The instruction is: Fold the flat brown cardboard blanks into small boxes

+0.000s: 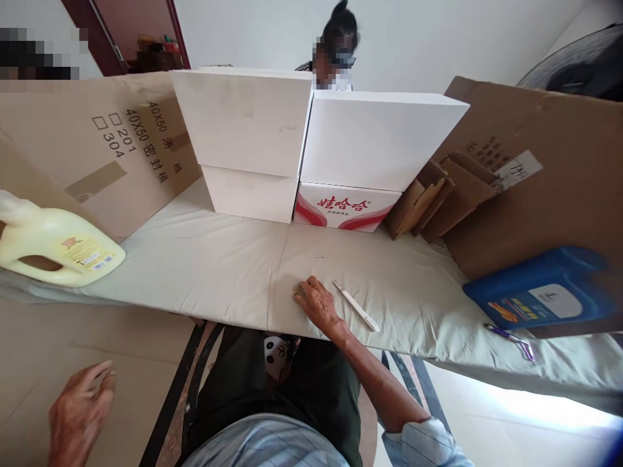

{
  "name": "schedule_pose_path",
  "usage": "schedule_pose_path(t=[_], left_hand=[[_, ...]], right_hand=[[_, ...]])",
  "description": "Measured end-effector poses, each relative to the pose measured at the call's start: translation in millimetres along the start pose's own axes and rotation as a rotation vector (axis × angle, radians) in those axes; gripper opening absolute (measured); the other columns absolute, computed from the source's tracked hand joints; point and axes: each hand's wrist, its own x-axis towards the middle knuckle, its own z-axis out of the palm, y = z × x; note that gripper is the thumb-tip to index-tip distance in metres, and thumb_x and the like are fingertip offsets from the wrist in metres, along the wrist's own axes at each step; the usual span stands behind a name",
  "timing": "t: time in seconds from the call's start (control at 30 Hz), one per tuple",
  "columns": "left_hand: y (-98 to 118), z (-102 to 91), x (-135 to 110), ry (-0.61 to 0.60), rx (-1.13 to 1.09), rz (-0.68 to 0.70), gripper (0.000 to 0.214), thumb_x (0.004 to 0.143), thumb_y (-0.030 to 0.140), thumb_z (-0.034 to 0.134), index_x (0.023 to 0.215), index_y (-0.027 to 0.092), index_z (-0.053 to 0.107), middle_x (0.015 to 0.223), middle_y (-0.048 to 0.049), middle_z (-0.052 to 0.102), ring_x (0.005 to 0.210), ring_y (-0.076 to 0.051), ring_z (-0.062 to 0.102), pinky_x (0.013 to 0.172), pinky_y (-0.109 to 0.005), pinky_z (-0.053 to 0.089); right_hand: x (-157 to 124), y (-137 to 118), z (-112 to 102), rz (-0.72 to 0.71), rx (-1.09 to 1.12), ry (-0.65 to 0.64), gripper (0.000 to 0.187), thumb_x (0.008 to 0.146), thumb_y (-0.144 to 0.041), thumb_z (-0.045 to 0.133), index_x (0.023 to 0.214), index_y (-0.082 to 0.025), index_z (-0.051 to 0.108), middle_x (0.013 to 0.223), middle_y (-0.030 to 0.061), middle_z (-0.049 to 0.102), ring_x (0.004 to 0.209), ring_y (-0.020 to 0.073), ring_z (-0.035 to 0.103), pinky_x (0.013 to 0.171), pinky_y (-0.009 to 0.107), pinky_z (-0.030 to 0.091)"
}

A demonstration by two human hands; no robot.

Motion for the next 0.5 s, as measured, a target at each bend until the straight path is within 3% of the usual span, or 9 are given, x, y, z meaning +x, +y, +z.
schedule_pose_path(t=[0.07,0.17,0.27,0.4,0.5], left_hand=[[34.9,14.7,8.6,-0.044,-0.093,0.034,0.038,0.081,0.044,0.06,0.097,0.018,0.081,0.11,-0.0144,0.081,0.074,-0.028,0.076,0.073,-0.043,0.063],[77.5,30.8,15.4,-0.065,-0.233,0.226,0.037,0.087,0.049,0.06,0.1,0.022,0.081,0.114,-0.0107,0.081,0.086,-0.028,0.077,0.084,-0.042,0.065],[101.9,48.7,21.3,-0.076,-0.247,0.345,0.037,0.09,0.054,0.061,0.103,0.025,0.08,0.117,-0.007,0.081,0.091,-0.029,0.077,0.09,-0.045,0.064],[137.4,72.1,21.7,-0.169,-0.343,0.513,0.037,0.092,0.053,0.061,0.104,0.024,0.08,0.114,-0.0067,0.08,0.091,-0.027,0.076,0.09,-0.042,0.064],[164.3,77.5,11.8,-0.236,-0.433,0.615,0.037,0.093,0.052,0.06,0.1,0.022,0.08,0.107,-0.0089,0.08,0.094,-0.027,0.076,0.086,-0.038,0.064]], right_hand=[[-1.2,0.8,10.2,-0.006,-0.046,0.007,0.014,0.106,-0.021,0.06,0.105,-0.02,0.073,0.119,0.0126,0.068,0.111,0.0259,0.064,0.092,0.034,0.048],[-7.8,-3.0,20.3,0.006,-0.091,0.028,0.026,0.111,-0.019,0.05,0.105,-0.019,0.075,0.114,0.0112,0.07,0.106,0.0226,0.064,0.087,0.031,0.046],[-13.2,-1.1,19.6,0.001,-0.105,0.025,0.024,0.112,-0.019,0.051,0.113,-0.021,0.075,0.115,0.0077,0.072,0.108,0.0202,0.065,0.089,0.029,0.046],[-5.0,-0.4,17.7,-0.036,-0.092,0.014,0.02,0.108,-0.034,0.065,0.126,-0.026,0.07,0.132,0.0064,0.068,0.121,0.0225,0.063,0.092,0.03,0.047],[11.5,-8.0,24.3,-0.044,-0.067,0.002,0.013,0.108,-0.029,0.063,0.116,-0.023,0.072,0.13,0.0095,0.07,0.117,0.0252,0.064,0.093,0.034,0.049]])
